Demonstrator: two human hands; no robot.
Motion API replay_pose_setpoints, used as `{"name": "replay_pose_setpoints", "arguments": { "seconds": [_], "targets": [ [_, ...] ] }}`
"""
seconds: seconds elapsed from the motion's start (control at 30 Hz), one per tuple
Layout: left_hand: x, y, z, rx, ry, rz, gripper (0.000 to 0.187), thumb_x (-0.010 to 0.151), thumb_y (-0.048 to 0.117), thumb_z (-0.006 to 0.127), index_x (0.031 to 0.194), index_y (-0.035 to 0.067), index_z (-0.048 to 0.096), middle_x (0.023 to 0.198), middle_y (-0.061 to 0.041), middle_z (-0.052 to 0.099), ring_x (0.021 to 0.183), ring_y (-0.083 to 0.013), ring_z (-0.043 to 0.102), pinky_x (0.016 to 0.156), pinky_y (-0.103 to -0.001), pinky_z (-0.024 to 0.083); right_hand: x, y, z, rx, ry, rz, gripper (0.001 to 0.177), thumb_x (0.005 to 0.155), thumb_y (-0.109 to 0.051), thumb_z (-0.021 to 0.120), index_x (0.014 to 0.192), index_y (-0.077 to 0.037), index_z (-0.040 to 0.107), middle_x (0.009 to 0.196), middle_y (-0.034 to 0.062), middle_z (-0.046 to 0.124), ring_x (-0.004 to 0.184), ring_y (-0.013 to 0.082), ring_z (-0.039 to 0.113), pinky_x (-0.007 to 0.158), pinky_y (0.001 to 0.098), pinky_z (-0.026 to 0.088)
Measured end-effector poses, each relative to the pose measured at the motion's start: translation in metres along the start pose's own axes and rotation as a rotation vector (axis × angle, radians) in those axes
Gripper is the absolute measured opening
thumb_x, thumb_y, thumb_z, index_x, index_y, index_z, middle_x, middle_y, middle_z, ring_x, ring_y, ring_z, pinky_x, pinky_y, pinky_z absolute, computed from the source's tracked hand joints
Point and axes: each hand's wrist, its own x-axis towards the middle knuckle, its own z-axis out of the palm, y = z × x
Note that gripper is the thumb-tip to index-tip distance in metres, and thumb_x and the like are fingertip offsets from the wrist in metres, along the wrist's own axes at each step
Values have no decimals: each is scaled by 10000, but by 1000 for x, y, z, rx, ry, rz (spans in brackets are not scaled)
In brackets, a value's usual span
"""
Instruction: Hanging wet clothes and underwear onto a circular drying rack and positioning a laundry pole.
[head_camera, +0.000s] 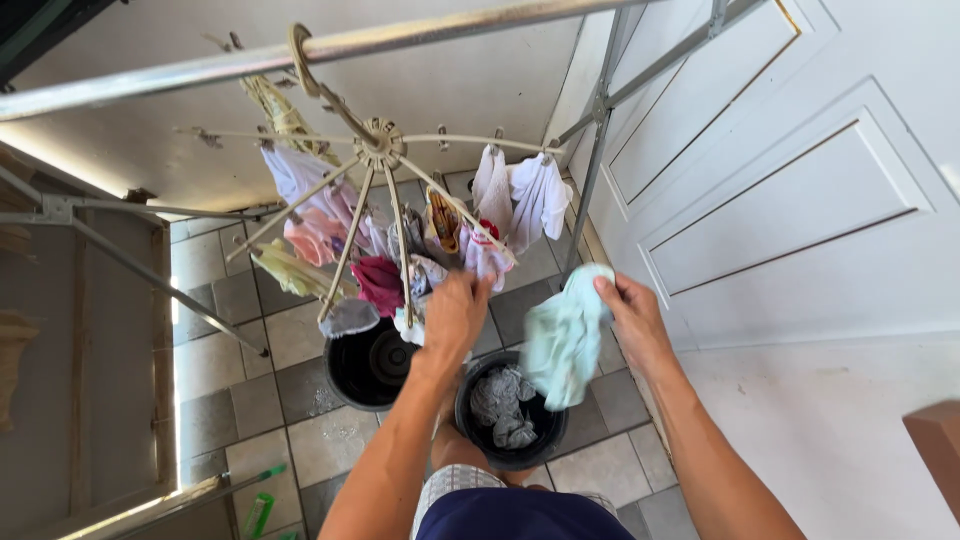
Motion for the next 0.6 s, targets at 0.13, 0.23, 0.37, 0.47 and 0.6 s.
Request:
{"name": "replay_pose_setpoints", "arguments": {
  "seconds": [0.13, 0.23, 0.37, 0.47, 0.6],
  "targets": [
    [73, 22, -45, -111, 139, 225, 293, 985, 281, 687, 918, -3, 664, 942, -234, 676, 938, -425, 646, 828, -518, 497, 57, -10, 26, -131, -40, -71, 320, 977, -290, 630, 1170, -47, 708, 915, -38, 725, 820, 67, 646, 756, 269, 538],
    [141, 22, -59, -32, 225, 327, 239, 924, 121, 725, 1136, 44, 646, 1122, -195, 661, 1072, -415, 609, 932, -492, 480, 123, 21, 48, -468, -52, -136, 269, 965, -262, 683, 1100, -34, 731, 805, 11, 676, 719, 87, 573, 658, 310, 495],
    [224, 7, -59, 182, 386, 469, 731, 676, 90, 805, 1339, 24, 504, 1321, -227, 589, 1186, -438, 569, 995, -504, 437, 190, 17, 106, -812, -27, -288, 332, 989, -292, 709, 922, 20, 618, 717, 161, 573, 640, 240, 511, 636, 396, 466],
    [269, -11, -53, 354, 222, 360, 768, 683, 80, 816, 1377, 25, 490, 1323, -215, 596, 1177, -406, 587, 1003, -501, 443, 245, 31, 138, -813, -108, -209, 300, 959, -315, 678, 918, -19, 648, 707, 150, 613, 611, 257, 565, 629, 423, 466],
    [285, -19, -70, 412, -120, 182, 381, 966, 154, 742, 1314, 65, 611, 1121, -193, 711, 1129, -364, 667, 1017, -481, 504, 303, 70, 167, -901, -246, -137, 356, 1009, -340, 673, 922, 5, 681, 759, 176, 630, 681, 277, 580, 679, 461, 466]
  ]
}}
